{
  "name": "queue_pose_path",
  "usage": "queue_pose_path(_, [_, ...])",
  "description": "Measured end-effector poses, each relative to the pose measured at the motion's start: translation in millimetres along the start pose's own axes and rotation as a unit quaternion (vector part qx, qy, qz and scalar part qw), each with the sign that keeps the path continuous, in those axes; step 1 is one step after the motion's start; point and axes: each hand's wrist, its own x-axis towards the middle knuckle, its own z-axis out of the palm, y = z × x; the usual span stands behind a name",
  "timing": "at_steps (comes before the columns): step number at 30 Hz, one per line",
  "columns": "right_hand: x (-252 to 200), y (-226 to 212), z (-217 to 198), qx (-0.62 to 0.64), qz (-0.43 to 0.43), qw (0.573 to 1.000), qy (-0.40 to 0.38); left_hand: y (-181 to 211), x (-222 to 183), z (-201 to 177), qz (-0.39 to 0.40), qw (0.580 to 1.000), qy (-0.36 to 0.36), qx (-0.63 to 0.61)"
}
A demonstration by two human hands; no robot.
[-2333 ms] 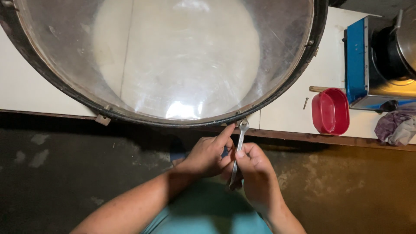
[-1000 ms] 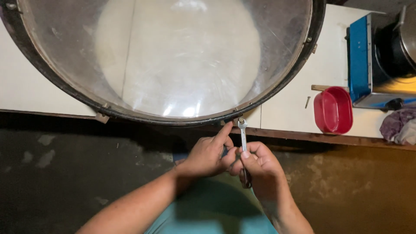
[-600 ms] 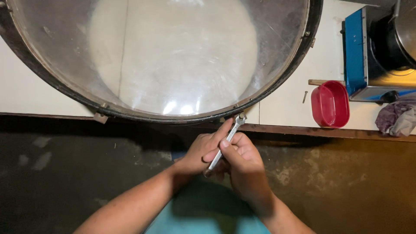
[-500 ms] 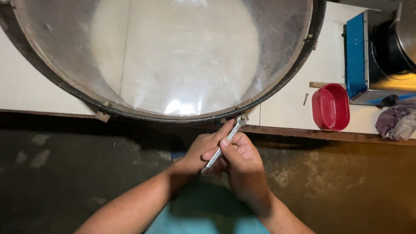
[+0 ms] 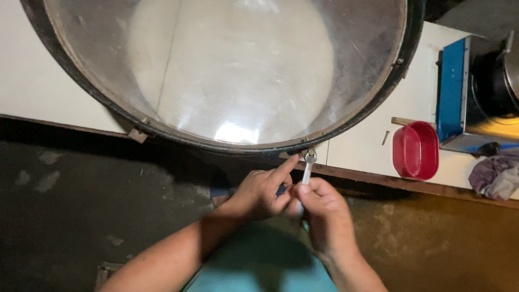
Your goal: Tightening bolts on the rim of a large drum using a small wrench
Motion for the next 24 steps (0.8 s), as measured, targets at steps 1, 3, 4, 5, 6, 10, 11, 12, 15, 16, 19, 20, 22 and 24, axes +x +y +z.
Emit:
queue_pose_path(1, [3,-4,-11,-0.002,0.002,1.0,-0.003,3,0,-1,-0.003,1.0,0.003,0.0])
queue_pose_path(3, [10,-11,-33,-0.132,0.036,0.99,0.035,9,0,-3,0.047,0.994,0.093,0.014])
queue_pose_path(4, [19,-21,-47,-0.133,0.036,0.99,0.032,9,0,-1,0.046,0.994,0.095,0.015])
queue_pose_path(5, [29,-31,-60,-0.241,0.025,0.97,-0.007,9,-1,1,0.047,0.994,0.098,0.013])
queue_pose_path(6, [39,-41,-73,-0.345,0.012,0.937,-0.046,8,-2,2,0.048,0.994,0.1,0.01])
queue_pose_path(10, [74,-119,-63,-0.511,-0.03,0.856,-0.075,16,3,-3,0.074,0.989,0.12,-0.032])
queue_pose_path(11, [84,-134,-58,-0.587,-0.022,0.799,-0.129,18,2,-2,0.038,0.995,0.091,-0.013])
queue_pose_path(12, [95,-148,-54,-0.656,-0.013,0.733,-0.182,20,1,-1,0.002,0.998,0.062,0.006])
queue_pose_path(15, [94,-169,-58,-0.648,-0.032,0.74,-0.177,26,3,-4,-0.016,0.998,0.059,0.009])
queue_pose_path(16, [84,-160,-68,-0.646,-0.033,0.742,-0.176,26,3,-4,-0.014,0.998,0.058,0.01])
queue_pose_path(19, [53,-122,-82,-0.573,-0.078,0.805,-0.131,24,3,-4,-0.025,0.998,0.061,0.002])
queue_pose_path(20, [41,-101,-78,-0.423,-0.042,0.895,-0.138,22,4,-4,-0.02,0.998,0.064,0.014])
queue_pose_path(22, [20,-64,-64,-0.259,-0.004,0.956,-0.136,19,6,-4,-0.015,0.998,0.064,0.024])
queue_pose_path(24, [4,-33,-43,-0.096,0.075,0.992,-0.019,19,8,-6,-0.025,0.999,0.031,0.009])
